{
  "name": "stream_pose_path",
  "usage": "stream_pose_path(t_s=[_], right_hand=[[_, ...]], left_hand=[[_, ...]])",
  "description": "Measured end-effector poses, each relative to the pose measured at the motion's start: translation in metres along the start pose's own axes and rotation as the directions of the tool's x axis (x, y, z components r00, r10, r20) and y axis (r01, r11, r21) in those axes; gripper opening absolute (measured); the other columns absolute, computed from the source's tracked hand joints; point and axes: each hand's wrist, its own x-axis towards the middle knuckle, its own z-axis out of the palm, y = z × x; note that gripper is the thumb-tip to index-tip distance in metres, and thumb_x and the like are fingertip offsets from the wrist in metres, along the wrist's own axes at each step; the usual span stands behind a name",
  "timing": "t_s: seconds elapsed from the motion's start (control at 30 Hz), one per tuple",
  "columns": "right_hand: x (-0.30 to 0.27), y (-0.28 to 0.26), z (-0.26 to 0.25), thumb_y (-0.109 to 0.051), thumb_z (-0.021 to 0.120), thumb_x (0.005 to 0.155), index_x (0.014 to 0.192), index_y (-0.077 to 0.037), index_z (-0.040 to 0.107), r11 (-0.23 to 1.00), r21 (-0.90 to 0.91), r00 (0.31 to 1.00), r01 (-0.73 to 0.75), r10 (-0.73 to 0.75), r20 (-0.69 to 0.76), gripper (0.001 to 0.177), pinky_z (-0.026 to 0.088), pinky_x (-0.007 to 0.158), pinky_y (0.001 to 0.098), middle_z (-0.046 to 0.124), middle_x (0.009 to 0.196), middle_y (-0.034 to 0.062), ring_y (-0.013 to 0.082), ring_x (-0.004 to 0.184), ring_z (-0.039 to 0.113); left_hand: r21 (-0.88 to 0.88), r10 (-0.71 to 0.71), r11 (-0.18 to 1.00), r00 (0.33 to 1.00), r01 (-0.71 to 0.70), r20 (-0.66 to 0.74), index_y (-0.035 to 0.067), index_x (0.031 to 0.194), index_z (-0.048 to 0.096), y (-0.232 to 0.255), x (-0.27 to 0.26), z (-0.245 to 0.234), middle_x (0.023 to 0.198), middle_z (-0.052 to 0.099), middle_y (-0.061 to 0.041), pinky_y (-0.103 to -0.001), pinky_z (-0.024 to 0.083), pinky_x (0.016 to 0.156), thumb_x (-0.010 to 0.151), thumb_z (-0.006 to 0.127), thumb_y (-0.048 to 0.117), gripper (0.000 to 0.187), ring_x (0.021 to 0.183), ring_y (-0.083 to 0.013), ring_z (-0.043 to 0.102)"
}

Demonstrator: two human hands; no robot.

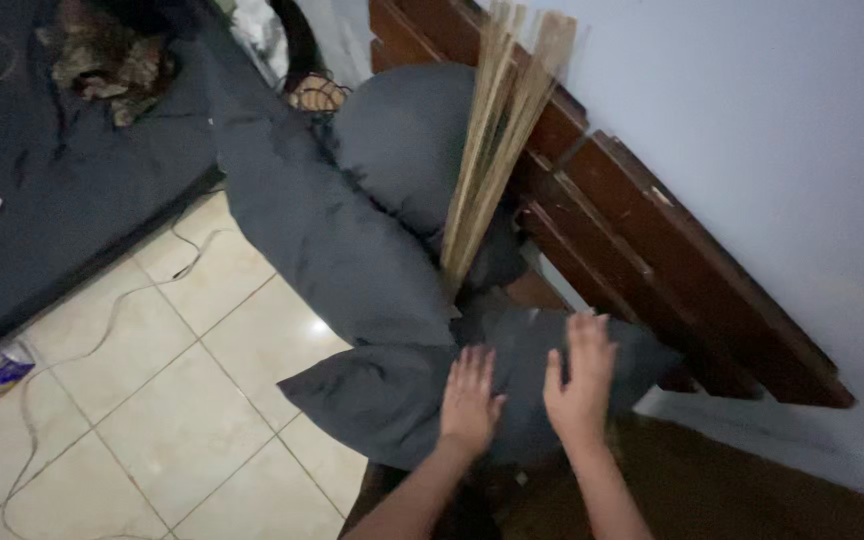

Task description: The person places a pillow on a wooden bench, then uses a broom to sweep the pillow and bench surface. The person repeatedly pats and adjusts the pillow with both hands.

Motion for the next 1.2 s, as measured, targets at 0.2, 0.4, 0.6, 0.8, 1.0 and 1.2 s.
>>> stream_pose_path(t_s=[0.2, 0.4, 0.6, 0.8, 1.0, 1.2], right_hand=[[-0.016, 0.022, -0.014, -0.027, 0.065, 0.090, 0.154, -0.002, 0.036, 0.955, -0.263, 0.932, -0.139, 0.216, 0.292, 0.075, 0.024, 0.115, 0.0581, 0.026, 0.163, 0.0242, 0.0419, 0.151, 0.024], [-0.017, 0.078, -0.017, -0.013, 0.050, 0.105, 0.152, -0.003, 0.049, 0.985, 0.042, 0.986, -0.166, 0.166, -0.002, 0.049, 0.032, 0.129, 0.0523, 0.041, 0.166, 0.0189, 0.0352, 0.156, 0.038], [0.003, 0.080, -0.043, -0.014, 0.057, 0.097, 0.156, -0.004, 0.038, 0.977, -0.088, 0.981, -0.194, 0.193, -0.020, 0.064, 0.025, 0.125, 0.0545, 0.033, 0.162, 0.0220, 0.0405, 0.153, 0.025], [-0.076, 0.153, 0.043, -0.023, 0.043, 0.105, 0.163, -0.017, 0.018, 0.917, -0.240, 0.835, -0.320, 0.392, 0.385, 0.064, 0.013, 0.122, 0.0579, 0.002, 0.173, 0.0078, 0.0304, 0.158, 0.002], [-0.083, 0.162, 0.050, -0.029, 0.042, 0.101, 0.161, -0.017, 0.020, 0.907, -0.301, 0.832, -0.295, 0.398, 0.387, 0.065, 0.015, 0.120, 0.0569, 0.006, 0.172, 0.0078, 0.0304, 0.158, 0.001], [-0.019, 0.082, 0.008, -0.022, 0.056, 0.100, 0.158, -0.014, 0.034, 0.714, -0.578, 0.677, -0.395, 0.652, 0.342, 0.063, 0.005, 0.126, 0.0660, 0.017, 0.173, 0.0078, 0.0304, 0.163, 0.004]], left_hand=[[-0.237, 0.026, 0.971, 1.000, -0.028, -0.012, 0.001, 0.157, 0.032, 0.077, 0.023, -0.020, 0.169, 0.021, -0.022, -0.052, 0.009, 0.128, 0.094, 0.056, 0.027, 0.072, 0.159, -0.0392, 0.010], [-0.009, 0.122, 0.993, 0.984, -0.121, 0.127, 0.011, 0.161, 0.029, 0.092, 0.030, 0.026, 0.171, 0.015, -0.014, -0.053, 0.003, 0.124, 0.102, 0.046, 0.027, 0.064, 0.158, -0.0347, 0.005], [0.181, 0.019, 0.976, 0.876, -0.121, 0.481, 0.014, 0.160, 0.023, 0.073, 0.030, 0.086, 0.167, 0.011, -0.011, -0.053, 0.001, 0.122, 0.105, 0.032, 0.040, 0.061, 0.154, -0.0337, 0.002], [-0.063, 0.216, 0.976, 0.936, -0.207, 0.277, 0.003, 0.148, 0.052, 0.084, 0.030, 0.046, 0.162, 0.036, -0.020, -0.051, 0.013, 0.127, 0.097, 0.056, 0.023, 0.055, 0.155, -0.0352, 0.024], [-0.129, 0.174, 0.976, 0.984, -0.177, -0.035, 0.002, 0.146, 0.051, 0.088, 0.022, -0.060, 0.158, 0.039, -0.022, -0.057, 0.017, 0.123, 0.094, 0.063, 0.017, 0.055, 0.153, -0.0415, 0.023], [0.030, -0.012, 0.999, 0.987, 0.017, -0.162, 0.002, 0.147, 0.046, 0.019, 0.007, -0.046, 0.157, 0.035, -0.022, -0.059, 0.017, 0.115, 0.092, 0.060, 0.032, 0.065, 0.147, -0.0402, 0.025]])
